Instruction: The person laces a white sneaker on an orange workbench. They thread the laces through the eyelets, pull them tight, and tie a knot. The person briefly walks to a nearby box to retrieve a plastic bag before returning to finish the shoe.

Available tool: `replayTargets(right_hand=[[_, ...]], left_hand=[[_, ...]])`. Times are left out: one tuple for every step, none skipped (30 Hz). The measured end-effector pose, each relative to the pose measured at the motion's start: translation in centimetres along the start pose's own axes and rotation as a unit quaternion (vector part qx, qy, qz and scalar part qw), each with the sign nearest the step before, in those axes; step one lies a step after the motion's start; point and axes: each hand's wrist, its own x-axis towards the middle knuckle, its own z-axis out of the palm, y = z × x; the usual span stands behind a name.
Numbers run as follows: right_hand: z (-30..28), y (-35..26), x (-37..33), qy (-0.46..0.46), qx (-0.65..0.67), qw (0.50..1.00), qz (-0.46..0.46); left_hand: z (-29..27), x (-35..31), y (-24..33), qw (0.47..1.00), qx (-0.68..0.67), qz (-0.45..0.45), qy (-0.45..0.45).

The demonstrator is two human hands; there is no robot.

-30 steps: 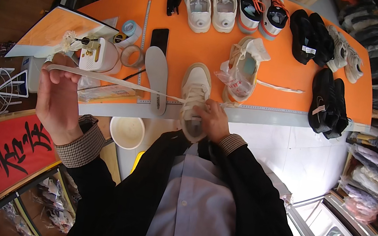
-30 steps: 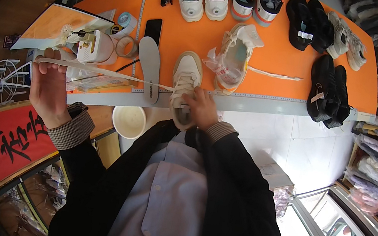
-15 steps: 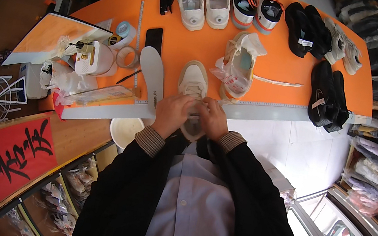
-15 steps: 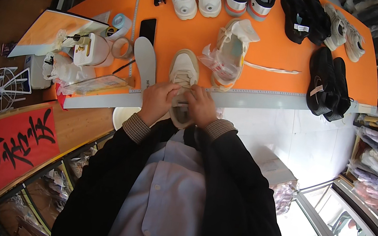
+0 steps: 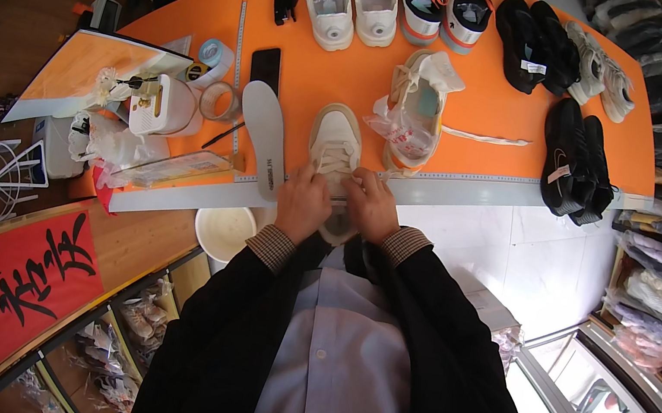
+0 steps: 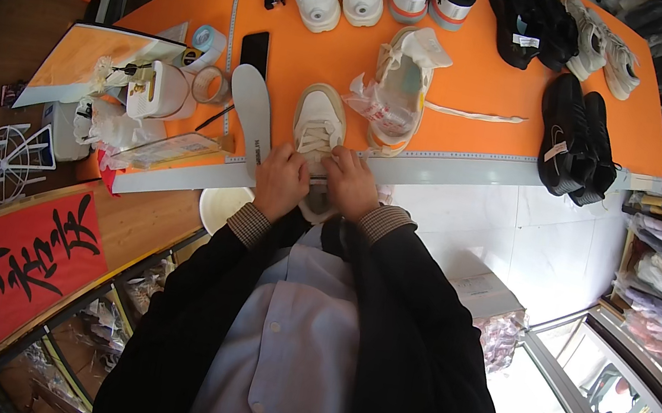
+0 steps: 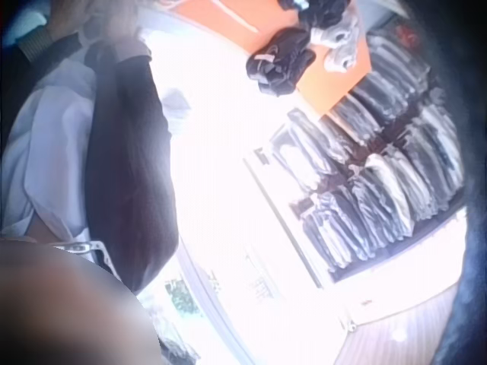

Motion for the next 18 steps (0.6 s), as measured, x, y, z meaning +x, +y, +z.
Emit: replayTargets(right_hand=[[0.1, 0.0, 0.0, 0.001, 0.001, 1.000, 0.000], [0.2, 0.1, 0.0, 0.001, 0.002, 1.000, -0.001], [0.2, 0.1, 0.0, 0.002, 0.003, 1.000, 0.000], [0.2, 0.1, 0.0, 0.004, 0.004, 1.000, 0.000], [0.3, 0.1, 0.0, 0.005, 0.005, 1.000, 0.001], [0.3, 0.1, 0.0, 0.009, 0.007, 1.000, 0.001], [0.4, 0.1, 0.0, 0.012, 0.010, 1.000, 0.001], [0.4, 0.1, 0.0, 0.016, 0.012, 1.000, 0.001], [0.4, 0.1, 0.0, 0.017, 0.011, 1.000, 0.001], [0.4, 0.1, 0.0, 0.019, 0.011, 1.000, 0.001], [0.4, 0.0, 0.1, 0.022, 0.011, 1.000, 0.001], [0.4, 0.1, 0.1, 0.022, 0.011, 1.000, 0.004], [0.5, 0.1, 0.0, 0.022, 0.011, 1.000, 0.008], [0.6, 0.1, 0.0, 0.022, 0.012, 1.000, 0.012], [0.6, 0.1, -0.1, 0.024, 0.016, 0.999, 0.013], [0.7, 0.1, -0.1, 0.026, 0.021, 0.999, 0.014], [0.7, 0.1, 0.0, 0.028, 0.026, 0.999, 0.016], [0.8, 0.1, 0.0, 0.031, 0.025, 0.999, 0.020]], left_hand=[[0.0, 0.0, 0.0, 1.000, -0.009, 0.003, 0.004], [0.0, 0.0, 0.0, 1.000, -0.017, 0.006, 0.009], [0.0, 0.1, -0.1, 1.000, -0.026, 0.009, 0.014], [0.0, 0.1, -0.2, 0.999, -0.033, 0.008, -0.007], [0.1, 0.1, -0.5, 0.999, -0.040, 0.007, -0.027], [0.2, 0.2, -0.7, 0.998, -0.048, 0.007, -0.048], [0.2, 0.4, -0.8, 0.998, -0.040, 0.017, -0.055], [0.1, 0.6, -0.8, 0.997, -0.033, 0.027, -0.063], [0.0, 0.8, -0.8, 0.996, -0.026, 0.038, -0.070], [-0.2, 1.0, -0.6, 0.996, -0.029, 0.038, -0.071], [-0.4, 1.3, -0.3, 0.996, -0.032, 0.039, -0.071], [-0.4, 1.4, -0.2, 0.996, -0.035, 0.040, -0.071], [-0.2, 1.5, -0.4, 0.996, -0.043, 0.041, -0.064], [0.1, 1.4, -0.6, 0.996, -0.050, 0.043, -0.057], [0.4, 1.3, -0.8, 0.996, -0.057, 0.045, -0.050], [0.6, 1.2, -0.8, 0.997, -0.056, 0.040, -0.034], [0.8, 1.1, -0.7, 0.998, -0.056, 0.035, -0.018], [0.9, 1.0, -0.7, 0.998, -0.056, 0.031, -0.002]])
